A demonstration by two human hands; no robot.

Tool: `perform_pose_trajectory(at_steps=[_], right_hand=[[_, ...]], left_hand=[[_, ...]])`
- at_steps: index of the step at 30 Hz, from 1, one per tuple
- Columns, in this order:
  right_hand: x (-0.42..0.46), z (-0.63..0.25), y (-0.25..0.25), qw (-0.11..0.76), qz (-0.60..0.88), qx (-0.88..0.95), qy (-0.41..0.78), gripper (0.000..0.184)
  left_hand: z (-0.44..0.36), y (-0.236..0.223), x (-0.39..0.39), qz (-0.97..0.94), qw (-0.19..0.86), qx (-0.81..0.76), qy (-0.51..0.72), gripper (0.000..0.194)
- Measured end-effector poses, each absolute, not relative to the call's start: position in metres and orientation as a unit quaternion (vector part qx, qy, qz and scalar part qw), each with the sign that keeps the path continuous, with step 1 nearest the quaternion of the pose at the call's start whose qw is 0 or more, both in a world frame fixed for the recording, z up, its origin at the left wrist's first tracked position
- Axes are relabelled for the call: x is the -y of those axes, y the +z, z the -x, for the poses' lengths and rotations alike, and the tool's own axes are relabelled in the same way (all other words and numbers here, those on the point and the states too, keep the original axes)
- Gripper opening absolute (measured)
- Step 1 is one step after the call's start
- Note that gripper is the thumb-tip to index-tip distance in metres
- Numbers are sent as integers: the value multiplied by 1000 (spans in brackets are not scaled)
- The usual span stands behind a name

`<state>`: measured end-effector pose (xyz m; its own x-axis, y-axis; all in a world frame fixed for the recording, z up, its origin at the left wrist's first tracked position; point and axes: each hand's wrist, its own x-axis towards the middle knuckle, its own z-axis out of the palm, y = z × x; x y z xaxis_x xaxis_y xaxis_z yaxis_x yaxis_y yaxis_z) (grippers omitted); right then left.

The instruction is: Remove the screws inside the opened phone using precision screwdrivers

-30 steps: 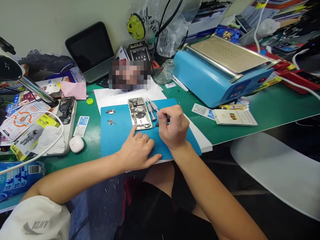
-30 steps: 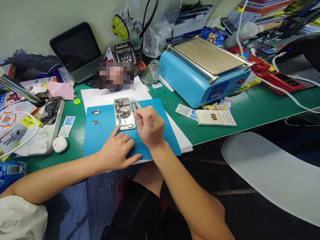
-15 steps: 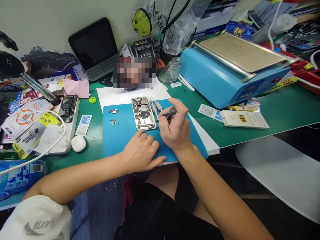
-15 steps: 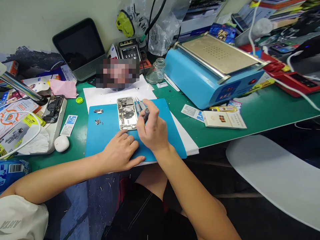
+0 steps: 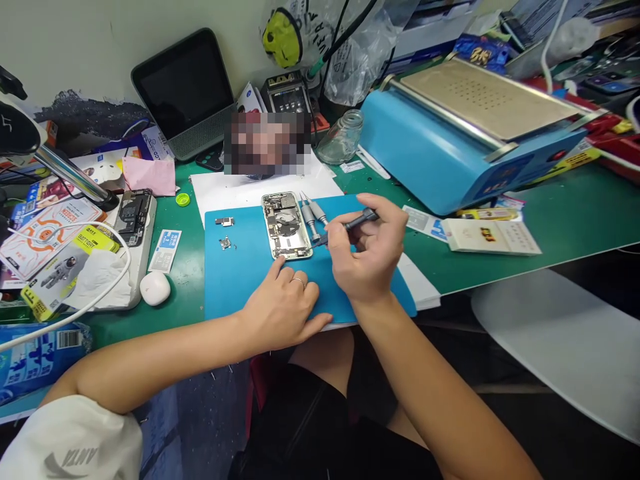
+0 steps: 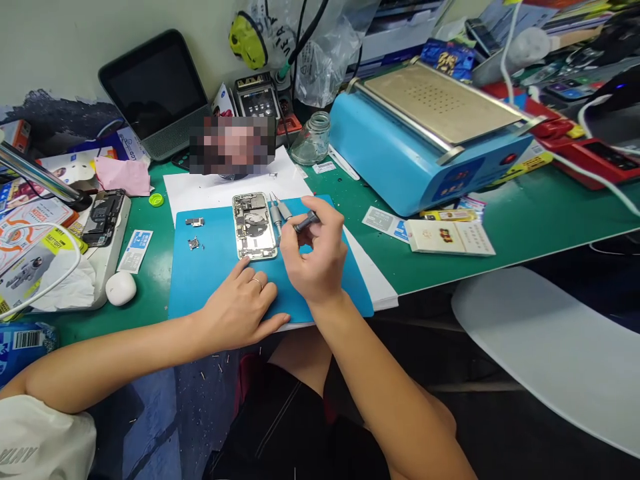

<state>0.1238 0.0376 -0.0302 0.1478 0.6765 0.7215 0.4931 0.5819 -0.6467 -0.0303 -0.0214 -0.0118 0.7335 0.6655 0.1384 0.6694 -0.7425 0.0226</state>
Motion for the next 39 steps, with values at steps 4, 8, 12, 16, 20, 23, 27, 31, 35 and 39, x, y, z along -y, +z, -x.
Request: perform_pose_trajectory(at_steps=[4, 8, 12, 16, 20, 23, 27, 31, 35, 39], right_hand=[[-37, -121, -33, 614, 401, 654, 183, 36], [-36, -121, -36, 579, 393, 679, 222, 33], [-35, -122, -37, 563, 401, 686, 228, 33], [-38, -122, -36, 558, 407, 686, 230, 31], [-39, -121, -35, 556, 417, 678, 238, 30], [-39, -122, -36, 559, 416, 675, 244, 31], [-40, -122, -38, 566, 426, 660, 248, 31], [-40, -122, -39, 569, 421, 657, 260, 31], [-41, -122, -38, 562, 418, 660, 270, 31], [-42, -122, -38, 563, 424, 649, 286, 31]], left_hand=[[30, -12, 22, 933, 17, 354, -67, 48], [30, -12, 21, 932, 13, 356, -66, 48], [30, -12, 21, 931, 3, 360, -63, 48], [30, -12, 21, 930, -2, 361, -69, 47], [30, -13, 20, 932, 1, 356, -68, 47], [30, -12, 20, 933, 2, 354, -68, 47], [30, -12, 20, 932, 6, 355, -70, 46], [31, -13, 19, 932, 5, 355, -73, 46], [31, -13, 18, 931, 0, 358, -70, 47], [31, -12, 18, 932, 0, 357, -68, 46]])
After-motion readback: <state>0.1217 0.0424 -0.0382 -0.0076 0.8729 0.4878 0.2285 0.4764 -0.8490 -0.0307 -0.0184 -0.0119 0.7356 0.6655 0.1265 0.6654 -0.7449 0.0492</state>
